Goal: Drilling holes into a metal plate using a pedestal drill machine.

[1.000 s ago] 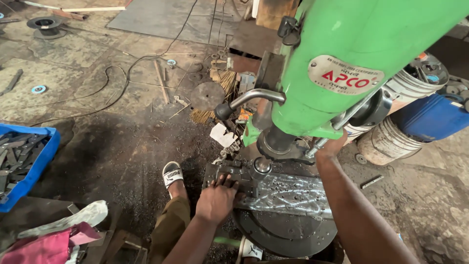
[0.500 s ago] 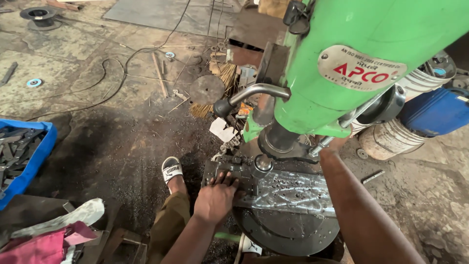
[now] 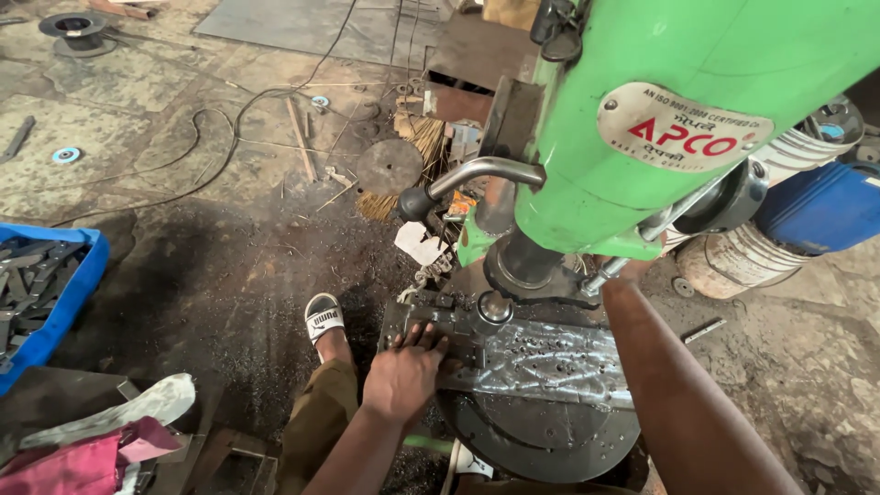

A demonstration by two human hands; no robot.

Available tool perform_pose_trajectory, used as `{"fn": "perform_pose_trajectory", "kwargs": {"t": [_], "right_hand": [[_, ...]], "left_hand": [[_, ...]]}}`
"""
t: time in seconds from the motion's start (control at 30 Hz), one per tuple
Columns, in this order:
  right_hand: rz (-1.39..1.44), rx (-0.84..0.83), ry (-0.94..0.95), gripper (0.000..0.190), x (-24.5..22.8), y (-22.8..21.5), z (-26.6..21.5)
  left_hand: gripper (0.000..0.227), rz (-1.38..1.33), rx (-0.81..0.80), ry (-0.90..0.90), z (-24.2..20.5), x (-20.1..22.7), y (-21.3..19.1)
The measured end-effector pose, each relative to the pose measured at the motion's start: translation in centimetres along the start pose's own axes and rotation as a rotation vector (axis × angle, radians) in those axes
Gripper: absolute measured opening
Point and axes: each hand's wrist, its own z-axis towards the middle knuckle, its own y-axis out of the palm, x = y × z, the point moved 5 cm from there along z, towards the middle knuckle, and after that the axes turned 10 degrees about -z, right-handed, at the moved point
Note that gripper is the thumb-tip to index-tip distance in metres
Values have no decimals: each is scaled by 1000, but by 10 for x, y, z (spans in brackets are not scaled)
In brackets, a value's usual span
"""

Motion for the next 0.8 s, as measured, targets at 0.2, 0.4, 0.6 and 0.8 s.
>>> {"fn": "perform_pose_trajectory", "kwargs": {"t": [0.2,0.4,0.6,0.8], "right_hand": [[-519,-73,-307,22,-15,4,-12],[-630,-100,-321,21,-27,20,-28],[-742,-129,-334,20,-24,15,-34],[-845,-161,-352,20,-45,26,-55]], "left_hand": [[44,18,-16,9,2,-1,4],[41,-15,54,6,-3,0,-4],[41,-88,33,-50,-4,-5,2],[42,-34,124,18,-2,-4,1]]}}
